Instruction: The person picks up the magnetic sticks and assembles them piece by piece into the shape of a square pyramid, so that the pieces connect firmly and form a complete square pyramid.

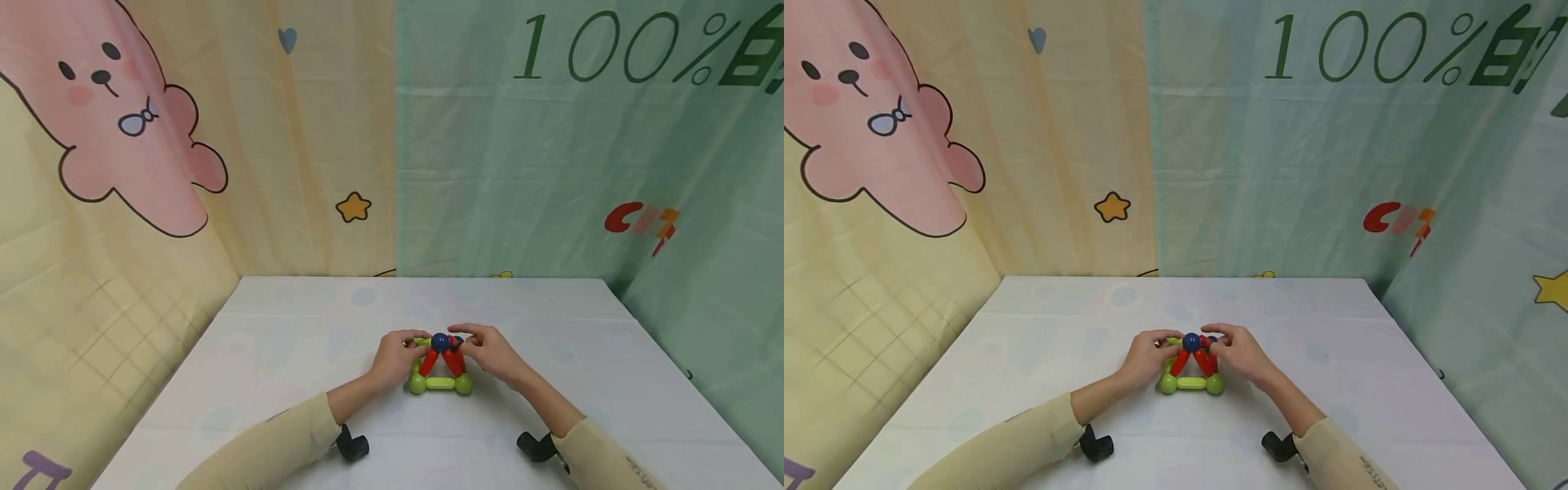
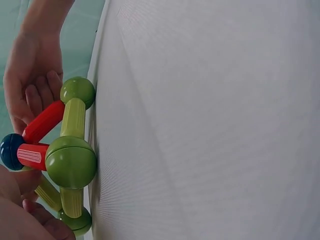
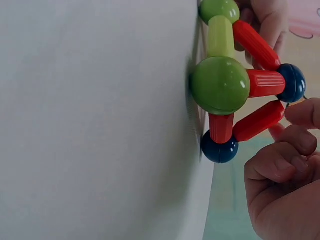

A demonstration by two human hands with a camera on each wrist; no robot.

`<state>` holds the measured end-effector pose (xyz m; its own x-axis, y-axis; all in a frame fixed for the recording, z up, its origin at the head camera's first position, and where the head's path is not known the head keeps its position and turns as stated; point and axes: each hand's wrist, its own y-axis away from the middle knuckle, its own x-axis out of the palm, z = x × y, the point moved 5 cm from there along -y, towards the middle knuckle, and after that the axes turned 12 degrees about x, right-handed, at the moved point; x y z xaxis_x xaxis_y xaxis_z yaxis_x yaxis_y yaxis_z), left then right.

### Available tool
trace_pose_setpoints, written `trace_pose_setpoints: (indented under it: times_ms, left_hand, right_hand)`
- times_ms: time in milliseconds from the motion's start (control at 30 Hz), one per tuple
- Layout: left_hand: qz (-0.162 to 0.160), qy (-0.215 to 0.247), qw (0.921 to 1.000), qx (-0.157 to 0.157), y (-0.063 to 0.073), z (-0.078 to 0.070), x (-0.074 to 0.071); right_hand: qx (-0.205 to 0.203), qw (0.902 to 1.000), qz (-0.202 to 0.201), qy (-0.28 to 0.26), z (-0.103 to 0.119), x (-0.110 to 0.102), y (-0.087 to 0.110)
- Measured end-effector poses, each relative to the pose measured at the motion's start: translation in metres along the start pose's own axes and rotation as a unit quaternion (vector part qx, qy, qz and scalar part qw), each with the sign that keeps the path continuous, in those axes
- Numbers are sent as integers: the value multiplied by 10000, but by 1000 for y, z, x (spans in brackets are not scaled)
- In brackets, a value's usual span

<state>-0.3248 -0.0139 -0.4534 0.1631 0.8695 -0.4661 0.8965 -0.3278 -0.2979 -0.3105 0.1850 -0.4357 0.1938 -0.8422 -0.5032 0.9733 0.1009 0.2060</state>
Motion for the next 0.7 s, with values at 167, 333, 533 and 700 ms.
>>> trace_pose_setpoints:
  times_ms: [167,333,533,700]
  left_hand:
    - [-24,35,10000,19,1,1,-2]
    - [-15,12,10000,38,1,1,-4]
    - [-6,83,10000,-3,1,1,-3]
    - [-9,126,9999,0,2,1,-3]
  right_hand:
    - [-258,9980,-290,508,0,2,-1]
    - [-593,9934,-526,825,4,7,0]
    - [-563,9925,-665,860,4,10,1]
    - [-496,9926,-715,848,4,11,-2]
